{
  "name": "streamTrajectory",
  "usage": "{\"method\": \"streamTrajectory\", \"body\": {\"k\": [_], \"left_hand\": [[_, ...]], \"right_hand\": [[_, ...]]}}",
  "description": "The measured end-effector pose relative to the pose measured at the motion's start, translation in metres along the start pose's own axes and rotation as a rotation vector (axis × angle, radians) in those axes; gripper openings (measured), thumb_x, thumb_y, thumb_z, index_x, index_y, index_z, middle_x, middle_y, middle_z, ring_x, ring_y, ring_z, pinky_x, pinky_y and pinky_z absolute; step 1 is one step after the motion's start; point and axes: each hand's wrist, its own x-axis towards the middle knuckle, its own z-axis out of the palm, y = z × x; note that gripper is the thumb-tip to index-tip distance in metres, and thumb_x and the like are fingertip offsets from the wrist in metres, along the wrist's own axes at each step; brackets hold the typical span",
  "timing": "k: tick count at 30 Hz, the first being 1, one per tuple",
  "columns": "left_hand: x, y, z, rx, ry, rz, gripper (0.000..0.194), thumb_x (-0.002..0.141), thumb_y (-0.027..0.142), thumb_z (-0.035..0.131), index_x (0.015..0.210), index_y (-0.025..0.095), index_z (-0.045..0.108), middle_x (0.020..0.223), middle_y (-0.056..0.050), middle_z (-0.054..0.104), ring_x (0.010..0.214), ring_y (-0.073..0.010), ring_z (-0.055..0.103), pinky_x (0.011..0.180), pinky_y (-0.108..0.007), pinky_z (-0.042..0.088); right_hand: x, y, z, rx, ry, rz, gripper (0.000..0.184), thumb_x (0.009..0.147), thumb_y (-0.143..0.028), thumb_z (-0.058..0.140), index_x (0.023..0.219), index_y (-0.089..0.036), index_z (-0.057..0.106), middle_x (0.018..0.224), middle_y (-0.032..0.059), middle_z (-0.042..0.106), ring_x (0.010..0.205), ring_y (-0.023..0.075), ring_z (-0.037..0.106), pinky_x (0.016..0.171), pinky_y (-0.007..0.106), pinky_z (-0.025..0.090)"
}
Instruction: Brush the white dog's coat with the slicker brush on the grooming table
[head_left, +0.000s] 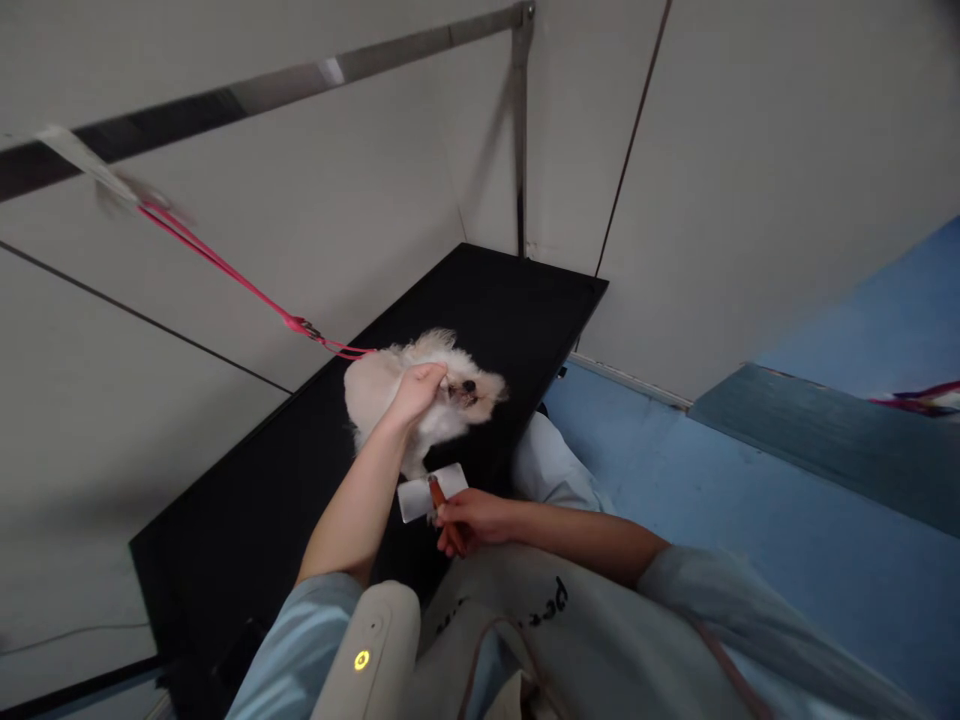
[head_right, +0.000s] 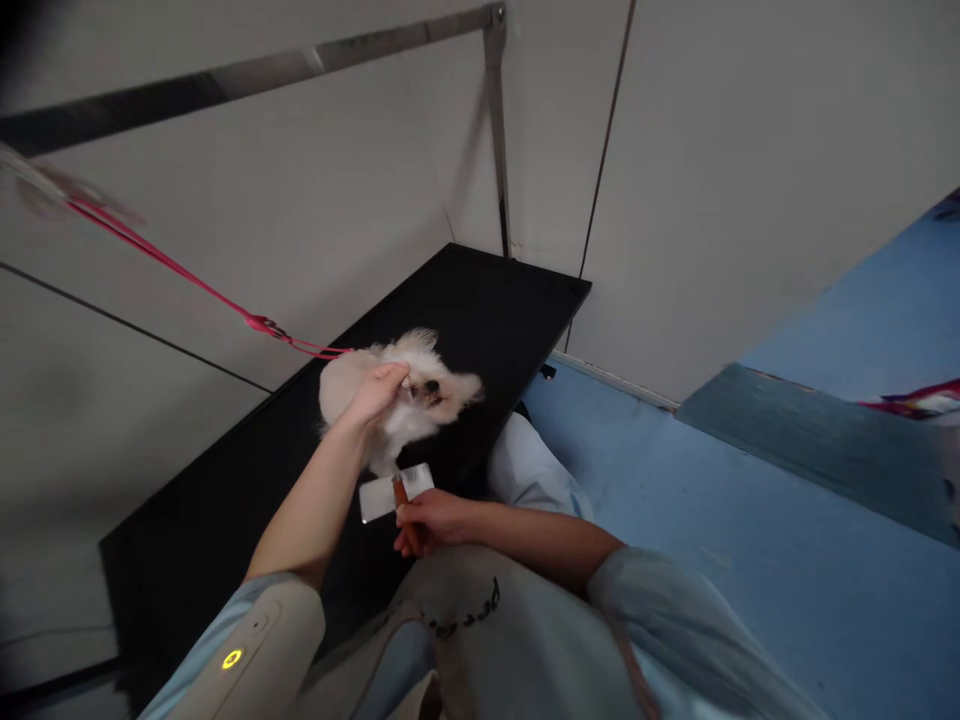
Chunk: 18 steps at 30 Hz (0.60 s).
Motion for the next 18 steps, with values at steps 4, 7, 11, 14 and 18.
{"method": "streamTrajectory", "body": {"k": [4, 7, 11, 14, 18], "left_hand": [[0.002, 0.004, -0.001, -0.022, -0.002, 0.010, 0.033, 0.075, 0.038, 0.061, 0.052, 0.017, 0.052, 0.044, 0.004, 0.045, 0.040, -0.0082, 0.036, 0.044, -0.022, 0.025], [0.001, 0.006, -0.001, -0.013, 0.014, 0.012, 0.033, 0.075, 0.037, 0.061, 0.050, 0.017, 0.052, 0.044, 0.003, 0.046, 0.041, -0.0084, 0.038, 0.045, -0.022, 0.027], [0.003, 0.006, -0.003, -0.027, 0.028, -0.008, 0.034, 0.075, 0.037, 0.063, 0.051, 0.017, 0.051, 0.044, 0.004, 0.045, 0.040, -0.0082, 0.036, 0.044, -0.023, 0.026], [0.005, 0.006, -0.004, -0.034, 0.036, 0.000, 0.034, 0.076, 0.037, 0.063, 0.051, 0.017, 0.051, 0.044, 0.004, 0.045, 0.041, -0.0084, 0.036, 0.045, -0.023, 0.026], [0.007, 0.006, -0.004, -0.030, 0.043, 0.003, 0.035, 0.077, 0.034, 0.061, 0.049, 0.017, 0.049, 0.044, 0.004, 0.044, 0.041, -0.0084, 0.036, 0.046, -0.023, 0.027]], "right_hand": [[0.024, -0.007, -0.004, -0.041, 0.388, -0.281, 0.012, 0.091, -0.018, 0.049, 0.080, -0.016, 0.047, 0.065, -0.0020, 0.064, 0.055, 0.0078, 0.059, 0.054, 0.017, 0.045], [0.032, 0.000, -0.004, -0.074, 0.303, -0.162, 0.016, 0.091, -0.021, 0.050, 0.076, -0.016, 0.048, 0.060, -0.0005, 0.063, 0.050, 0.0105, 0.058, 0.051, 0.021, 0.045], [0.033, 0.005, -0.006, -0.054, 0.251, -0.189, 0.014, 0.091, -0.025, 0.050, 0.080, -0.016, 0.050, 0.064, 0.0009, 0.065, 0.053, 0.0103, 0.060, 0.052, 0.020, 0.046], [0.035, 0.000, -0.011, -0.041, 0.423, -0.334, 0.009, 0.090, -0.020, 0.050, 0.083, -0.017, 0.048, 0.067, -0.0015, 0.065, 0.057, 0.0082, 0.059, 0.055, 0.018, 0.045], [0.040, 0.007, -0.013, -0.038, 0.259, -0.119, 0.020, 0.092, -0.026, 0.047, 0.074, -0.016, 0.047, 0.055, -0.0005, 0.060, 0.046, 0.0109, 0.057, 0.049, 0.022, 0.045]]}}
